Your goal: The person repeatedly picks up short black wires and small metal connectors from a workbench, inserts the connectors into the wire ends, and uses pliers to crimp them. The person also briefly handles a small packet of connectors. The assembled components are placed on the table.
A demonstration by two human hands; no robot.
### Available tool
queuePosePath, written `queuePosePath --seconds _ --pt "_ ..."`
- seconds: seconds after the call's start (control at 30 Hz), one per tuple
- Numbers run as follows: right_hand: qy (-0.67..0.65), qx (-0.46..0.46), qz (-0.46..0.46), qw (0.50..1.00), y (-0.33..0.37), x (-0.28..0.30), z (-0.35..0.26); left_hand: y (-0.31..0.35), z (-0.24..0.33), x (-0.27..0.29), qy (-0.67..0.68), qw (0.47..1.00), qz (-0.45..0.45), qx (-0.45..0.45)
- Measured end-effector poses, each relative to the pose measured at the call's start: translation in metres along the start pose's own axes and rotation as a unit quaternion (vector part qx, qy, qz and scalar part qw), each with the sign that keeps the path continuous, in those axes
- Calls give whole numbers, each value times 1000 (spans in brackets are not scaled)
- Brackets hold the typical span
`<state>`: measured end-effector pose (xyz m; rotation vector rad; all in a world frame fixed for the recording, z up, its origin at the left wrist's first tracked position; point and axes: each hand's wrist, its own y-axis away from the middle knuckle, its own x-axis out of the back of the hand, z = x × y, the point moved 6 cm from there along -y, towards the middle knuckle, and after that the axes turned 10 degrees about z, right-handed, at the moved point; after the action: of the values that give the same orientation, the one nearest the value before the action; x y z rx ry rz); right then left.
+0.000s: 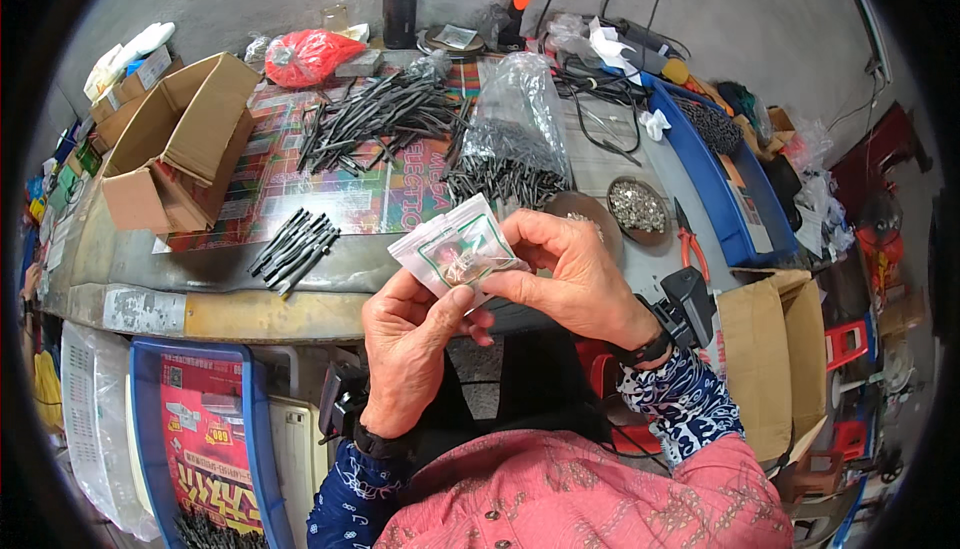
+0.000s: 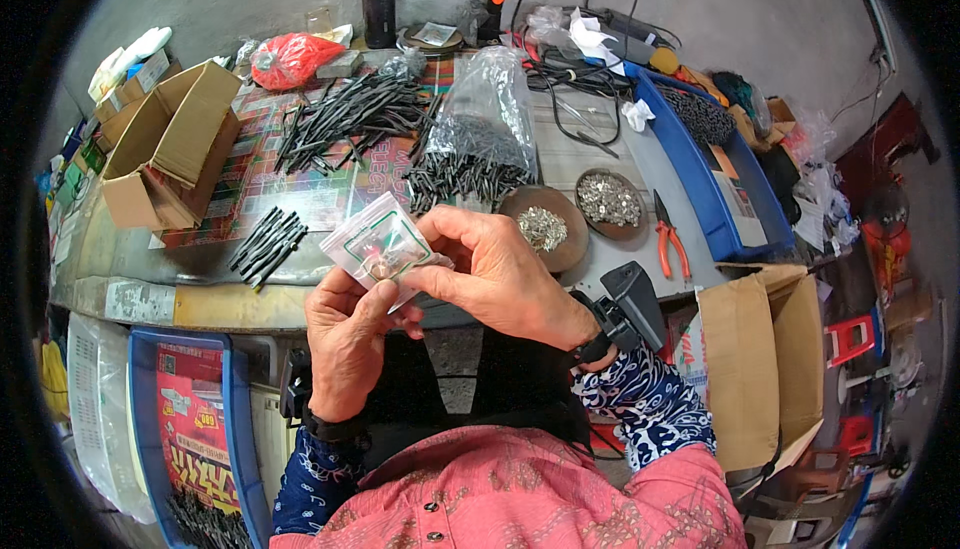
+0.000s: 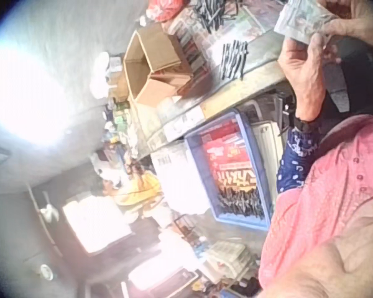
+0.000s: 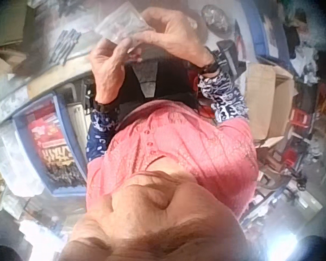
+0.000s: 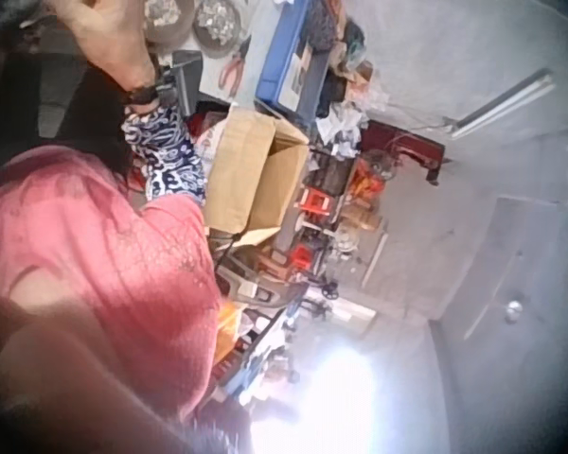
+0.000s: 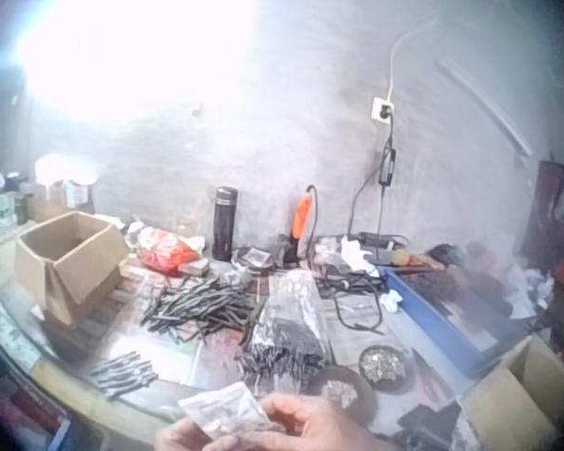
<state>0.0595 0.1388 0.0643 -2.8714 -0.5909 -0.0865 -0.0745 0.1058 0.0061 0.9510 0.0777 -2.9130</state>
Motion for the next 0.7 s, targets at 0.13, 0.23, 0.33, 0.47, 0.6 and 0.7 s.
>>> queuePosePath --seconds 0.13,0.23,0.33,0.47,0.6,0.7 --pt "80 69 40 994 13 6 -7 11 -3 -4 3 1000 -16 5" --pt "105 95 90 986 17 11 -10 20 -6 -8 -20 1000 -4 1" --pt "115 112 119 980 24 17 -11 26 -8 -11 -39 999 6 -11" --pt "122 88 136 979 37 27 -6 31 -12 -12 -59 997 27 -29" --pt "101 85 155 979 49 31 -3 33 -17 -15 -40 999 11 -28" --pt "26 135 207 969 55 34 -7 34 -21 -18 -30 999 -5 -20"
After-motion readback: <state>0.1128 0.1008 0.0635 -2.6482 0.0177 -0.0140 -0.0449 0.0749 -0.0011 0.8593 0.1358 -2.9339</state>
